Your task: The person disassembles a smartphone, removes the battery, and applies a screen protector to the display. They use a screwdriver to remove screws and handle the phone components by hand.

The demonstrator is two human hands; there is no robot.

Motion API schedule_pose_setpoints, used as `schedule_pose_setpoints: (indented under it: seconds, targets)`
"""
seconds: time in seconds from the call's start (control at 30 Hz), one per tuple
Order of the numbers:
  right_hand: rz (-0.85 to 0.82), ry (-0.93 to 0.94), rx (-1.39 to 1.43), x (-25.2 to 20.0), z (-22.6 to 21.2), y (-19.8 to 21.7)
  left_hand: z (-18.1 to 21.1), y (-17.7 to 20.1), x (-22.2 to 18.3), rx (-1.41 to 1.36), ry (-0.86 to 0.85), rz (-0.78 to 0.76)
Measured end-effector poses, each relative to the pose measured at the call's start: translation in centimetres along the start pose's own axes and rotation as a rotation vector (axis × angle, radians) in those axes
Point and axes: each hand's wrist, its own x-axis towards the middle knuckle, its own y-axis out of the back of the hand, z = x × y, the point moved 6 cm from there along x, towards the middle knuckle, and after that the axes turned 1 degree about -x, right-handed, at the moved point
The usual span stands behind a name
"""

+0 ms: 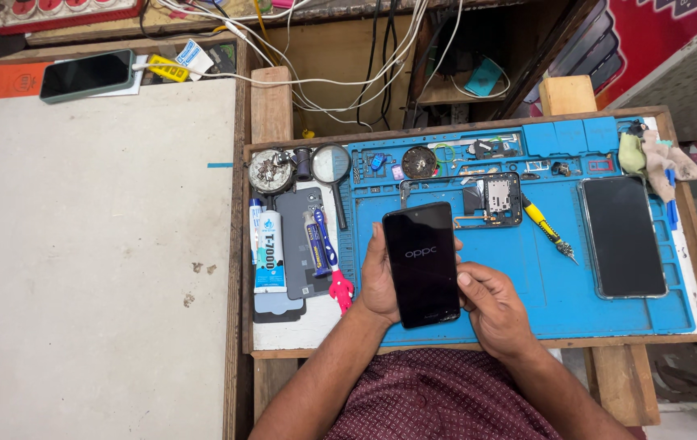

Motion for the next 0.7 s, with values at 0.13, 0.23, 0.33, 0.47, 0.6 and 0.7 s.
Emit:
schedule_pose_setpoints:
  seconds: [0.13,0.23,0.33,0.47,0.6,0.7]
  targets:
    - [-0.021,0.013,0.001,-0.1,0.3,0.1,0.1,0.0,-0.1,0.014,-0.004,-0.016]
    - [-0.008,0.006,0.023,-0.1,0.7,0.4,0.1,-0.2,-0.1,0.014,0.001,-0.041]
    - [-0.002,0.007,0.034,-0.2,1.0,0.6,0.0,-0.1,-0.1,0.026,0.018,-0.021]
    - [-0.022,0.034,0.026,-0.1,1.2,0.8,0.0,-0.2,-0.1,0.050,0.029,-0.008]
    - [-0.005,0.016,0.030,0.1,1.4,0.9,0.0,0.0,0.0,0.039,0.018,0.038]
    - [0.020,-0.001,0.026,0.3,1.5,1.0,0.0,0.4,0.3,0.021,0.015,0.088]
